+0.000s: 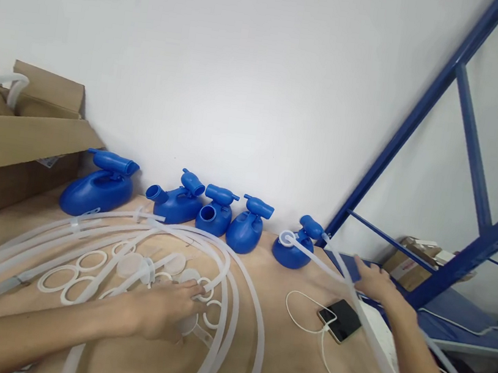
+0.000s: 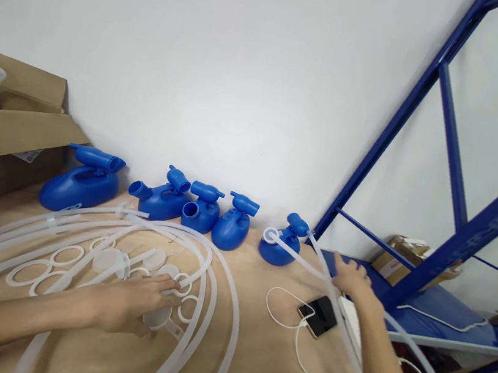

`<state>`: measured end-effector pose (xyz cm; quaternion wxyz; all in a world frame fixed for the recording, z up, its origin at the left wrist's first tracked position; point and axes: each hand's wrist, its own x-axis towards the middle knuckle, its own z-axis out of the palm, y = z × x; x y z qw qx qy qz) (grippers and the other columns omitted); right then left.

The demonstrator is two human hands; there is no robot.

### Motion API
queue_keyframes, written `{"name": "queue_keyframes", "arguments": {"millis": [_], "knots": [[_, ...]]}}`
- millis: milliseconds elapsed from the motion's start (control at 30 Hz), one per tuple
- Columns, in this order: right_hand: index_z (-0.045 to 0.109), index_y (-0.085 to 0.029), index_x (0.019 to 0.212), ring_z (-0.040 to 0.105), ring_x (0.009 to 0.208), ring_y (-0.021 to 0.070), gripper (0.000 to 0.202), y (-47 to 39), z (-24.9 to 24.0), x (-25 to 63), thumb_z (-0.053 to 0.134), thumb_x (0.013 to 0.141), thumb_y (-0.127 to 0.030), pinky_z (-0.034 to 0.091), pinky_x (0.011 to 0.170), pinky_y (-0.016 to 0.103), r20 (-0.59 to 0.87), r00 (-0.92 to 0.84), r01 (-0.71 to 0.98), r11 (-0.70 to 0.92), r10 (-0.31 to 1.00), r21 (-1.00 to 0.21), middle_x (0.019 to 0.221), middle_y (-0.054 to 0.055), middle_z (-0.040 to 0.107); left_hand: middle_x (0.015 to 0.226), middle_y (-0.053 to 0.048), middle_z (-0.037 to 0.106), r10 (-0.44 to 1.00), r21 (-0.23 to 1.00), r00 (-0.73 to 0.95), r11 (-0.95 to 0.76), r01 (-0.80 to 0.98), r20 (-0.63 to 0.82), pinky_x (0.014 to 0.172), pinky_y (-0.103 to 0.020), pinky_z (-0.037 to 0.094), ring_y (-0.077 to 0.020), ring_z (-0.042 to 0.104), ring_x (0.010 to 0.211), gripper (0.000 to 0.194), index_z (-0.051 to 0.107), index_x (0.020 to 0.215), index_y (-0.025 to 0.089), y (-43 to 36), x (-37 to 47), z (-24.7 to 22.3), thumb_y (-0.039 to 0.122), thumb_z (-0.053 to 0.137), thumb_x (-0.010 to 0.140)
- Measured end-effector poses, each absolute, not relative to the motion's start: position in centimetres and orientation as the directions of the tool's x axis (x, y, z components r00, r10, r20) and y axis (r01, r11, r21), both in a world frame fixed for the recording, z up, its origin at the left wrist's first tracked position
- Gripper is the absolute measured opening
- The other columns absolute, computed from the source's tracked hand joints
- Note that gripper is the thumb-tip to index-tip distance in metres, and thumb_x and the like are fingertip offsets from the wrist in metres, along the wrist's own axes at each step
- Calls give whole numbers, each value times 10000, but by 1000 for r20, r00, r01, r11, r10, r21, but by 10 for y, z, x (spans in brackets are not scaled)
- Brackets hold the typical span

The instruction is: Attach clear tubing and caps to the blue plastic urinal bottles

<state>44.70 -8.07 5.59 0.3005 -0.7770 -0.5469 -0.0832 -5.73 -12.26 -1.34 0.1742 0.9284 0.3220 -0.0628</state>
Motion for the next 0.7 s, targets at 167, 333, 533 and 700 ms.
{"name": "queue_keyframes", "arguments": {"millis": [167,333,533,700], "knots": [[557,-250,1494,390,1478,392,581,-53,28,305,552,914,-206,317,1195,576,464,-68,985,132,883,-107,1569,161,495,1441,-191,605,596,140,772,-764,630,-222,930,-483,573,-400,637,1246,690,634,1392,259,-108,-40,-5,96,721,728],[353,-284,1622,351,1509,382,724,5,-16,201,527,980,-571,316,1188,537,184,70,901,17,980,-433,1623,160,397,1190,-126,753,595,203,761,-737,645,-260,872,-445,577,-367,721,1089,580,678,1358,311,-94,-39,7,190,693,791],[450,-308,1550,162,1554,445,618,52,-54,175,487,993,-575,245,1156,671,192,256,849,-125,947,-514,1655,182,279,1199,-76,765,535,392,774,-668,632,-338,897,-383,544,-307,720,1068,536,617,1435,305,-77,-52,22,455,619,920],[649,-231,1198,406,1392,405,415,54,-56,197,480,983,-543,264,1140,648,259,292,844,-120,921,-523,1363,182,545,1260,-113,730,572,305,701,-639,707,-426,906,-424,538,-358,699,1104,660,569,1455,266,-60,-63,15,453,699,836]]}}
